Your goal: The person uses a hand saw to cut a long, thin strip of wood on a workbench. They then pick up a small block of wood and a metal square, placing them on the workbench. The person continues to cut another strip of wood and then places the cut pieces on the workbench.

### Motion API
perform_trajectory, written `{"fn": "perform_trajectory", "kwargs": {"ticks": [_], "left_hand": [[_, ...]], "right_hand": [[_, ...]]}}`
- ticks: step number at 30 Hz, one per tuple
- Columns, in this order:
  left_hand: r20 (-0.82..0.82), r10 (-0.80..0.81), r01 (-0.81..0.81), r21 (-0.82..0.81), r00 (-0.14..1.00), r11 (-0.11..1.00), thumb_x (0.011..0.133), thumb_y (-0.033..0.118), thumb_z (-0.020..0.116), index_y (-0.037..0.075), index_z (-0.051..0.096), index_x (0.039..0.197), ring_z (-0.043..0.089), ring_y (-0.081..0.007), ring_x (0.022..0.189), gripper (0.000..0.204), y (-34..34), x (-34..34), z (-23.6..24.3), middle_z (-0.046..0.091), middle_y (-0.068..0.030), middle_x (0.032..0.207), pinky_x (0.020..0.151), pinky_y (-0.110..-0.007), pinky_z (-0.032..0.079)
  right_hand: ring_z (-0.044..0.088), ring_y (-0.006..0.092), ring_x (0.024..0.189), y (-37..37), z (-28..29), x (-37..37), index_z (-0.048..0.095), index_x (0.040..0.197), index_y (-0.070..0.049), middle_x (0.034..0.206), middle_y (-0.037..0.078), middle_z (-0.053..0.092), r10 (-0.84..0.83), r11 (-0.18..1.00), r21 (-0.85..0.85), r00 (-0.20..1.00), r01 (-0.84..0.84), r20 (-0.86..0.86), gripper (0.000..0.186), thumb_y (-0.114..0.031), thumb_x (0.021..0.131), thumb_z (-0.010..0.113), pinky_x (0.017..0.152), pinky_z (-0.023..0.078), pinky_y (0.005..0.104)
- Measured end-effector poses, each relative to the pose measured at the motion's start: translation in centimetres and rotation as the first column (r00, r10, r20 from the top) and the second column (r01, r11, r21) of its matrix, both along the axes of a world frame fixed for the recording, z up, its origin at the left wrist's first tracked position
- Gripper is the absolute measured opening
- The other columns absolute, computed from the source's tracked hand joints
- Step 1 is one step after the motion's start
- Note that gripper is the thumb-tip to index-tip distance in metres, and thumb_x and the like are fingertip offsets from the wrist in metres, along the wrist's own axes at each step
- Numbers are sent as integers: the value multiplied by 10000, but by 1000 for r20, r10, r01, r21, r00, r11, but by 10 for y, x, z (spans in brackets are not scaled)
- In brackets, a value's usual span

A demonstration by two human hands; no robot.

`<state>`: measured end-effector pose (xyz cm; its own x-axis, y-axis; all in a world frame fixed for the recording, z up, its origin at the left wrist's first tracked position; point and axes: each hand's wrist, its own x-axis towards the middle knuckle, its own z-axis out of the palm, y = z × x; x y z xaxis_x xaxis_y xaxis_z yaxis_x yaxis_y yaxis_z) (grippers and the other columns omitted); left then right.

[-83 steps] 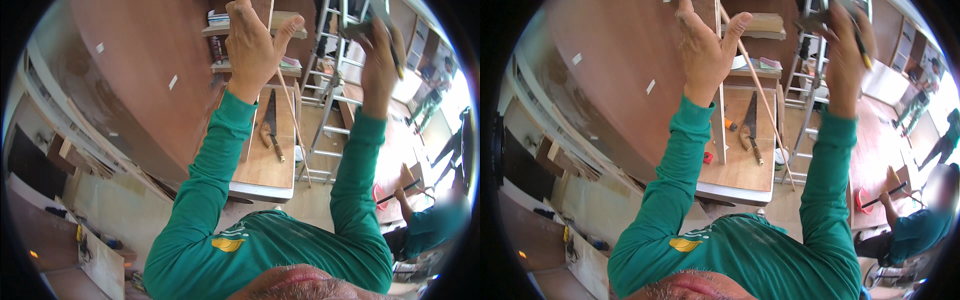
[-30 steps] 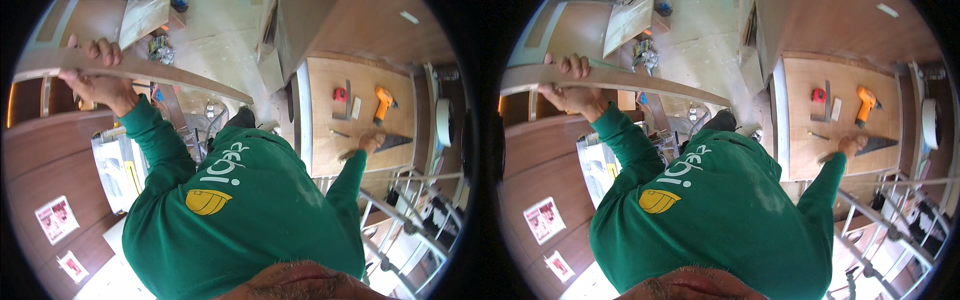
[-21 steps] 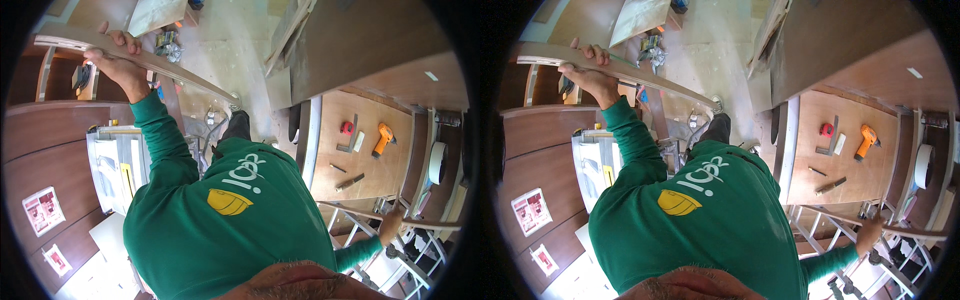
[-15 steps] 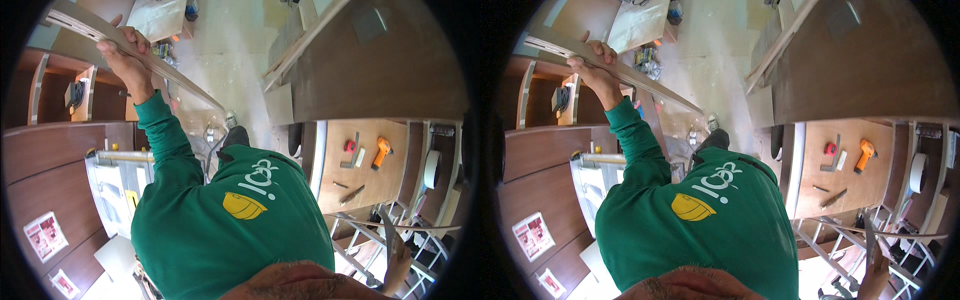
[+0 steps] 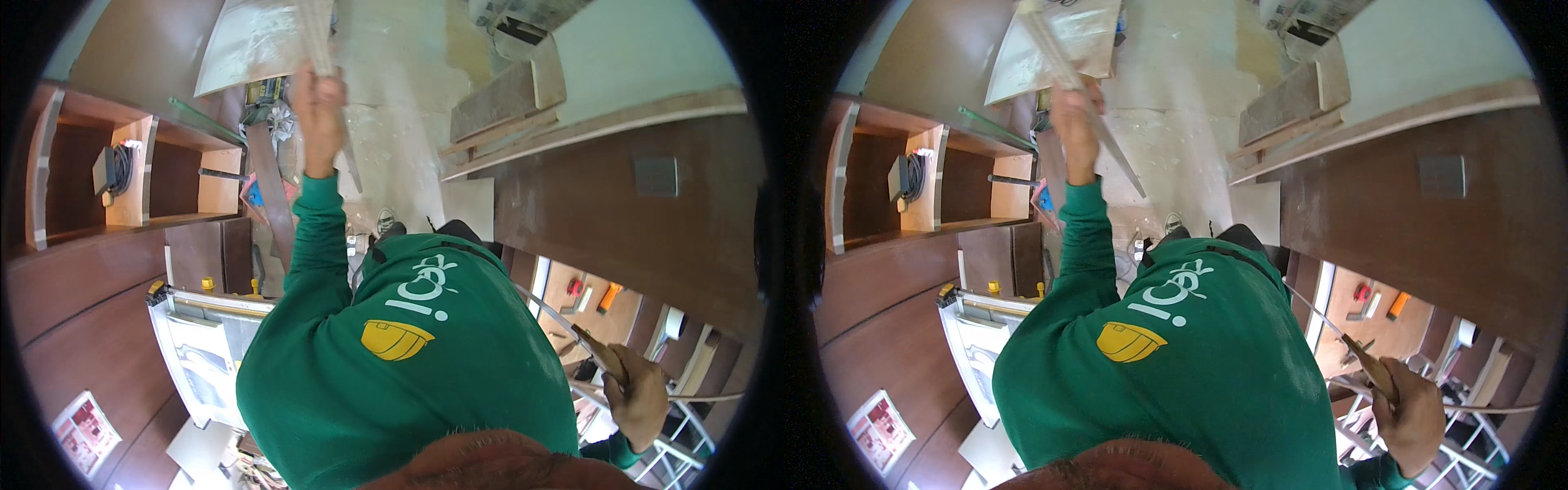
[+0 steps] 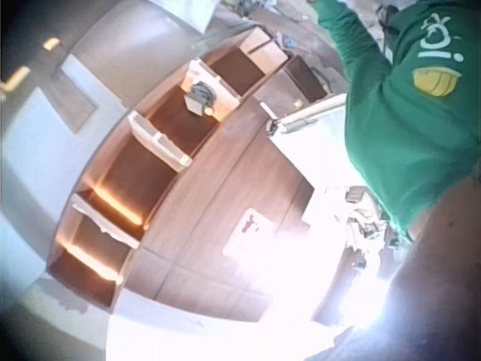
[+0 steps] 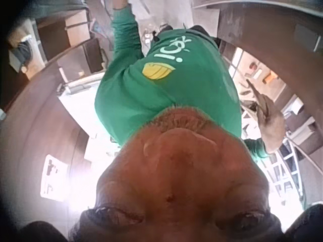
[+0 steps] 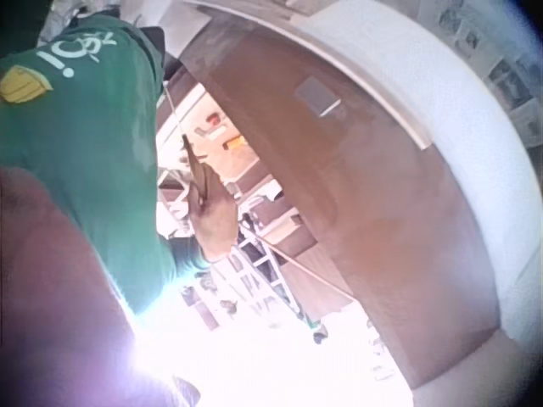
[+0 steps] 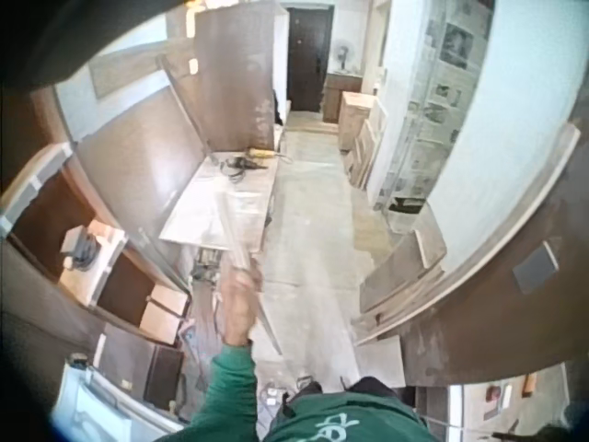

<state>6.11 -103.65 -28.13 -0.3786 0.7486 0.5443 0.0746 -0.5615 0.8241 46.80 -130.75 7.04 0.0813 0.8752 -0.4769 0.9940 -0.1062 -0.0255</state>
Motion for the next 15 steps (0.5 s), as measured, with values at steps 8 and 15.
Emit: {"fn": "perform_trajectory", "kwargs": {"ticks": [8,15], "left_hand": [[-82,-141,139,-37,987,990,1056,657,626,-28,596,1460,500,-83,736,796,44,-5,27,579,7,863,638,-266,417],[-680,-258,320,-37,686,947,995,700,660,119,703,1397,740,-364,901,708,205,22,157,771,-147,1075,796,-470,589]], "right_hand": [[712,426,820,163,-55,-19,720,1284,-33,969,275,708,73,996,63,980,-62,-183,405,-43,881,696,761,542,432],[675,182,924,319,-172,-18,668,1361,78,994,181,755,31,983,172,869,63,-494,420,-142,1005,696,867,543,331]]}}
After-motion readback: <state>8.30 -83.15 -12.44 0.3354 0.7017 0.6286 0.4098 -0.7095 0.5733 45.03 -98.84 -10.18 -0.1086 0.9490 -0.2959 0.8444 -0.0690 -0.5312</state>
